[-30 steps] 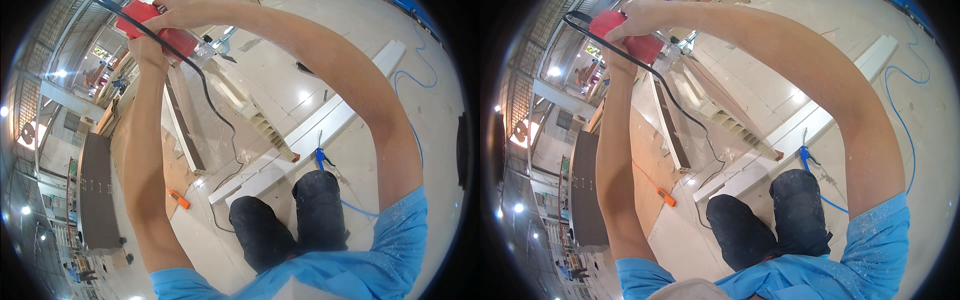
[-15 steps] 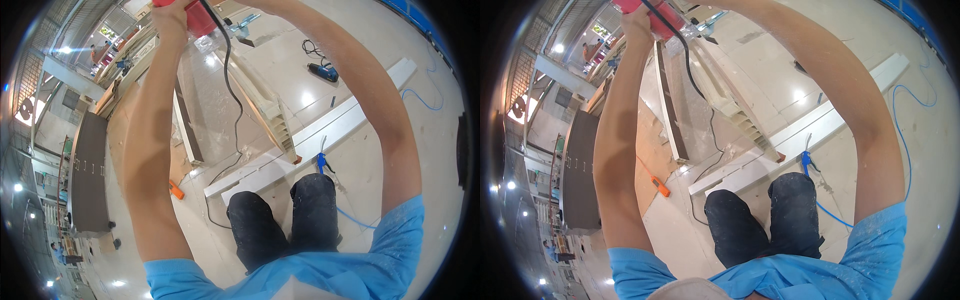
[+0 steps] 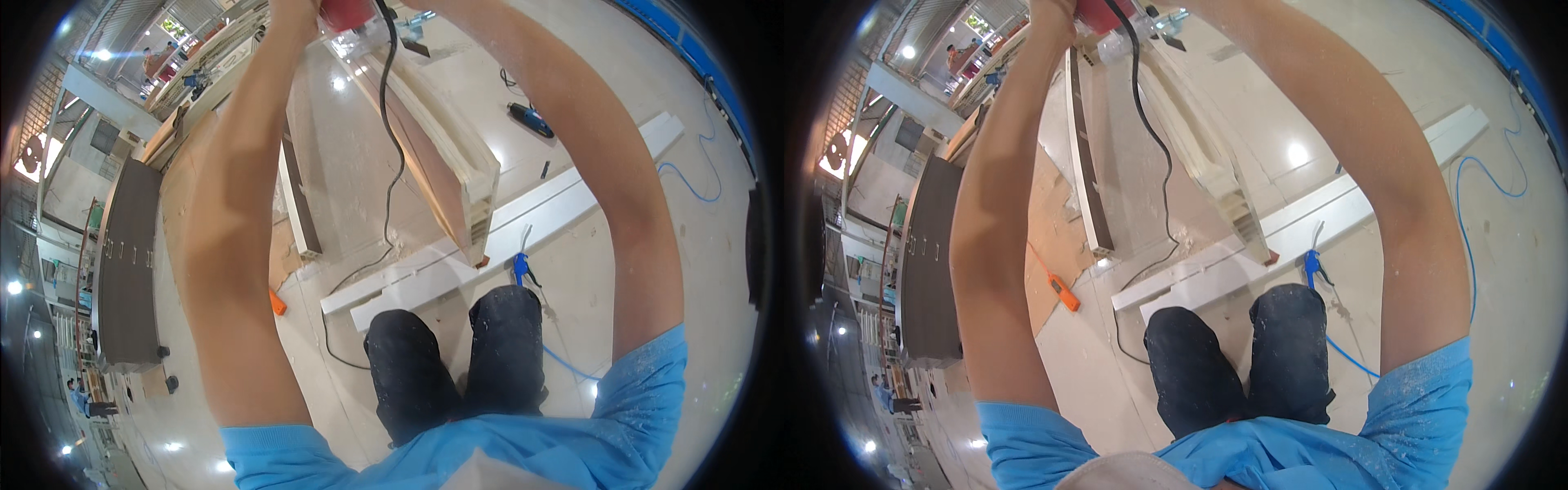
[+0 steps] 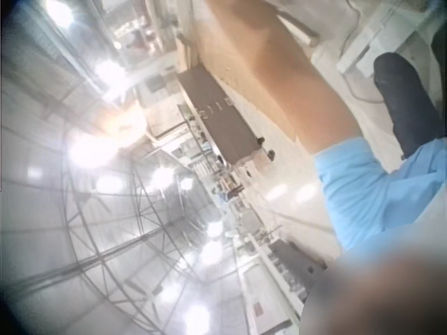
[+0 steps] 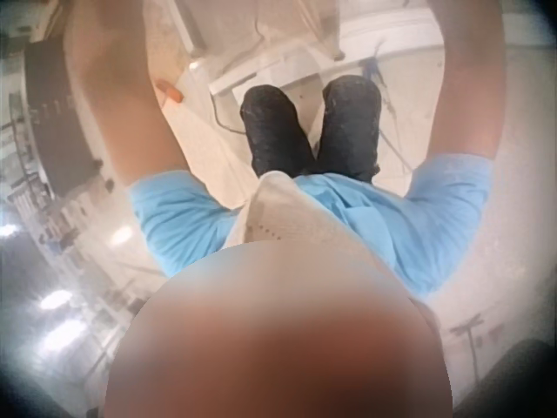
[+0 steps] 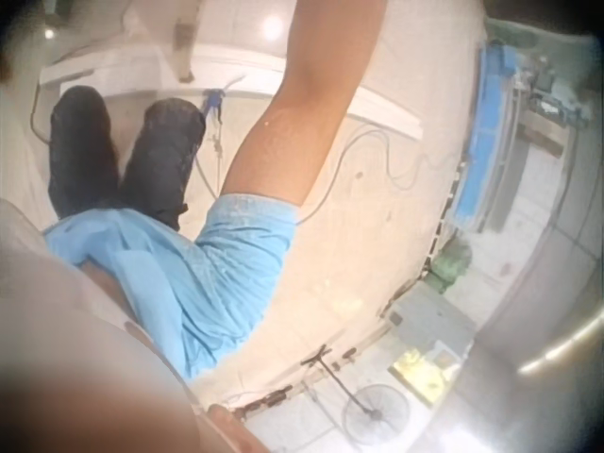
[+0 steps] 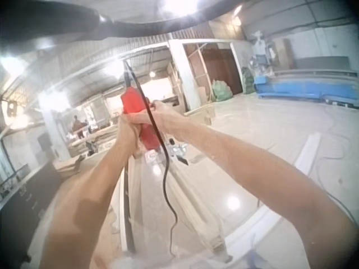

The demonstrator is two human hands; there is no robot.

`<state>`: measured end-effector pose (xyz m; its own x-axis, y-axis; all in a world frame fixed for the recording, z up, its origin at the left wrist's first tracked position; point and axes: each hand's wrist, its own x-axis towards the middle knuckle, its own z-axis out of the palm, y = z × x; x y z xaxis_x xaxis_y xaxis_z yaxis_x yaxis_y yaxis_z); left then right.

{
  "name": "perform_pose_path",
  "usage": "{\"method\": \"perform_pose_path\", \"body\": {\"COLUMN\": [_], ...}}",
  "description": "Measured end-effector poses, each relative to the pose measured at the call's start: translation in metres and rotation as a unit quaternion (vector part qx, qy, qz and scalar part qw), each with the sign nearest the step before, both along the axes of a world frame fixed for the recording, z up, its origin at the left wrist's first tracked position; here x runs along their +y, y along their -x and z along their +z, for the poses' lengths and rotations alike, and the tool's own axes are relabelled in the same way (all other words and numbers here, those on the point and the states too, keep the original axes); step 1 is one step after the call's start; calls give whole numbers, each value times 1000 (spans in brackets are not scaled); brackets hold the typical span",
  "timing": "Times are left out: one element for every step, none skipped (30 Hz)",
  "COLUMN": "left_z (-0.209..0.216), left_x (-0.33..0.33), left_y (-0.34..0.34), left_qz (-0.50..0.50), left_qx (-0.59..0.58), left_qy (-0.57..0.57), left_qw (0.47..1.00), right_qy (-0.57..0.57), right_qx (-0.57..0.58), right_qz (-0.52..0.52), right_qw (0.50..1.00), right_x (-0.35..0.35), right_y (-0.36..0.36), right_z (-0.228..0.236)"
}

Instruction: The person adjusts a red handheld wood router, then uses it to shape the edge of a long wooden board. They reposition the board and continue routing along its length, then plug the router into an extension cord and resume routing.

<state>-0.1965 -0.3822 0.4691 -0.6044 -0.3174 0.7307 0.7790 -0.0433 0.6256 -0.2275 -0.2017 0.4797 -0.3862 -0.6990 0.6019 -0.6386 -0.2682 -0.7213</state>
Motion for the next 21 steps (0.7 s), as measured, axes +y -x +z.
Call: {"method": "perform_pose_path", "body": {"left_z": [1,-1,2,3,4,7,10,12,10,8,6,6,5,3,3,4,6,9,11,10,11], "left_x": [-1,0,2,6,10,14,18,22,27,33,35,35,34,32,29,26,23,22,21,19,17], "left_y": [-1,-5,-10,-15,-21,-28,-34,-37,-37,-34,-32,-30,-28,-26,-25,-26,-25,-22,-23,-26,-28], "left_qz": [-26,-33,78,187,292,298,305,308,309,306,303,280,257,233,231,228,224,237,252,272,293], "left_qx": [12,17,-40,-96,-152,-159,-164,-174,-125,-74,-25,-23,-22,-24,-31,-32,-29,-53,-80,-111,-140], "left_qy": [-13,-24,60,141,218,254,288,324,309,293,275,254,231,208,214,222,231,235,236,237,236], "left_qw": [999,999,994,967,919,906,893,877,891,903,912,925,938,950,949,948,946,941,935,926,916], "right_qy": [-1,-6,-9,-14,-21,-26,-33,-37,-37,-36,-31,-26,-20,-14,-5,8,21,14,33,60,61], "right_qx": [6,12,21,25,28,32,39,40,43,44,45,44,45,44,44,46,49,47,5,13,0], "right_qz": [-3,-5,-2,-4,-5,-3,-5,-5,-9,-15,-21,-26,-32,-38,-45,-53,-61,-85,-79,-47,-36], "right_qw": [1000,1000,1000,1000,999,999,999,998,998,998,998,998,998,998,998,997,997,995,996,997,997], "right_x": [1,1,3,3,4,3,3,1,-1,-4,-7,-11,-15,-20,-25,-31,-36,-39,-45,-47,-48], "right_y": [0,-1,-1,-1,-2,-2,-1,-1,0,2,3,5,6,6,7,7,6,6,5,5,4], "right_z": [-1,-2,-3,-3,-5,-6,-8,-10,-11,-12,-14,-15,-17,-21,-24,-25,-27,-31,-32,-33,-33]}}
